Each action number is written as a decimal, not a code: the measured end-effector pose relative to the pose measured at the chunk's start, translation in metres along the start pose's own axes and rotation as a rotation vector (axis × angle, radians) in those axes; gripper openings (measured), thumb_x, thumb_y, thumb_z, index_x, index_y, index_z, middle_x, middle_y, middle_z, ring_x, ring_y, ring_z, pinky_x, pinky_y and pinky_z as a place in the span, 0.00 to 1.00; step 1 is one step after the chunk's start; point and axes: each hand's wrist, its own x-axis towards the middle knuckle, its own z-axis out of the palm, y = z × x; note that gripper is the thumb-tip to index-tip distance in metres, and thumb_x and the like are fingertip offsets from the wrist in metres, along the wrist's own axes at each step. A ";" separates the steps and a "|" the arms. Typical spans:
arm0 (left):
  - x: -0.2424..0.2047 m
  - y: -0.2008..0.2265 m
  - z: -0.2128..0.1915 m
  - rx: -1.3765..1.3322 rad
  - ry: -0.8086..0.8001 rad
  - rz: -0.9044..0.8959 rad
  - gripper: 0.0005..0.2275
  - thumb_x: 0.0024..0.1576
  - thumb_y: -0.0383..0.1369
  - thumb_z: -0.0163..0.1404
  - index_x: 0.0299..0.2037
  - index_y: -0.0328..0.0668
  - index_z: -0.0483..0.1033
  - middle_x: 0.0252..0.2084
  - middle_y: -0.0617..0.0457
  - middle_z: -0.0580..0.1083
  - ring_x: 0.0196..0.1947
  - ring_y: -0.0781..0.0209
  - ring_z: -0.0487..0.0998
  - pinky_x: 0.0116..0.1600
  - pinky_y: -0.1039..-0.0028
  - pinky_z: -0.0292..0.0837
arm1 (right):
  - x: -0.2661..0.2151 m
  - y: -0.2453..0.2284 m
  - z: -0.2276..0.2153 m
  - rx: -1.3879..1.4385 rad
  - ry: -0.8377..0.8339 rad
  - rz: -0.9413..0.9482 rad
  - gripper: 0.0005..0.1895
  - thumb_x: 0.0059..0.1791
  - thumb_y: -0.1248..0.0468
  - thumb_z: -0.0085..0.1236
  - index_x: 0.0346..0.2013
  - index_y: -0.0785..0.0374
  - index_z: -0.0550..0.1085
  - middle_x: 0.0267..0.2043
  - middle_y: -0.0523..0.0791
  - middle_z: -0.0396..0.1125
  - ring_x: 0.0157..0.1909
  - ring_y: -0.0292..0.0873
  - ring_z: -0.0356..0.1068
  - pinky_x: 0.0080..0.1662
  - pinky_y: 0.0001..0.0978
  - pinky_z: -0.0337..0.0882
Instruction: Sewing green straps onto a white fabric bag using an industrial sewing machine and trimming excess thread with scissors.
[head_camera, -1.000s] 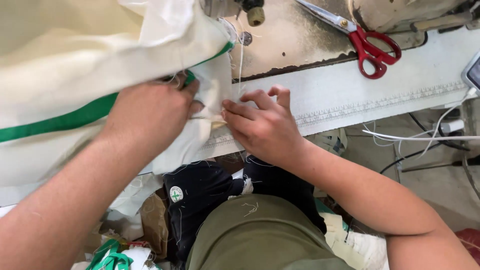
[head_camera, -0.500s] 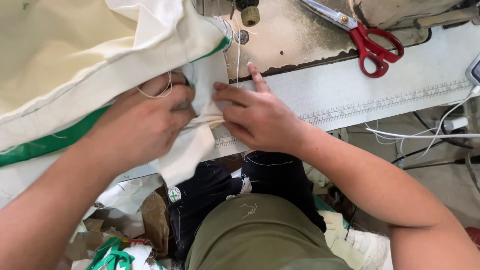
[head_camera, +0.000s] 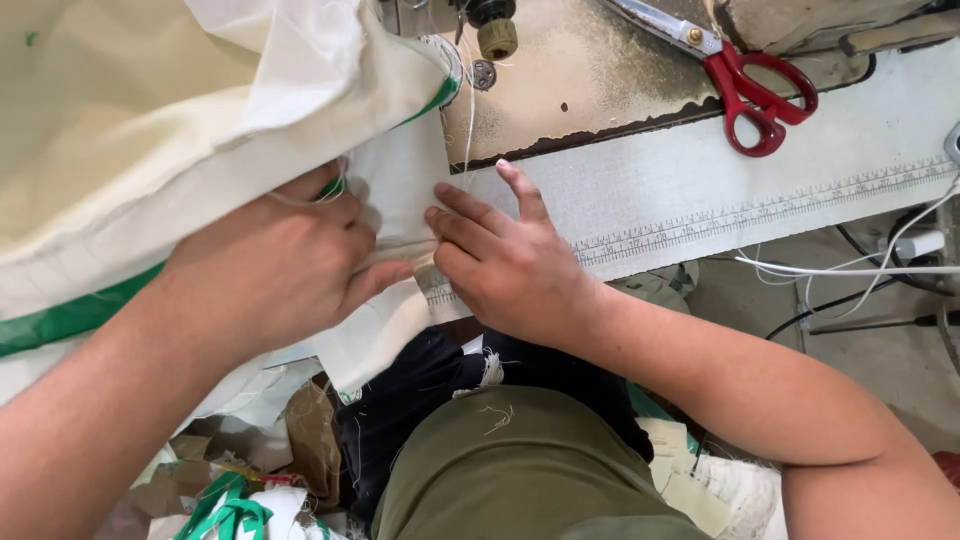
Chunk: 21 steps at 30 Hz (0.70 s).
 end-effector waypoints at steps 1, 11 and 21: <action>0.004 0.002 -0.007 0.027 -0.153 -0.082 0.33 0.71 0.63 0.31 0.36 0.44 0.78 0.31 0.51 0.77 0.34 0.46 0.82 0.35 0.58 0.81 | -0.001 -0.002 0.000 0.000 -0.009 0.004 0.06 0.55 0.71 0.52 0.35 0.61 0.73 0.54 0.49 0.76 0.65 0.51 0.73 0.65 0.74 0.58; 0.026 -0.003 0.048 0.459 0.167 0.173 0.23 0.65 0.41 0.41 0.67 0.38 0.70 0.74 0.42 0.67 0.74 0.54 0.68 0.71 0.67 0.66 | 0.001 -0.012 -0.008 -0.203 0.048 0.104 0.09 0.48 0.72 0.48 0.32 0.53 0.70 0.56 0.41 0.77 0.46 0.45 0.70 0.48 0.44 0.55; 0.021 -0.002 0.049 0.354 0.241 -0.040 0.24 0.69 0.52 0.40 0.60 0.41 0.74 0.62 0.43 0.77 0.50 0.60 0.83 0.57 0.74 0.74 | 0.001 -0.001 -0.009 -0.120 0.106 0.017 0.11 0.53 0.74 0.48 0.31 0.56 0.71 0.47 0.42 0.80 0.56 0.46 0.74 0.62 0.50 0.53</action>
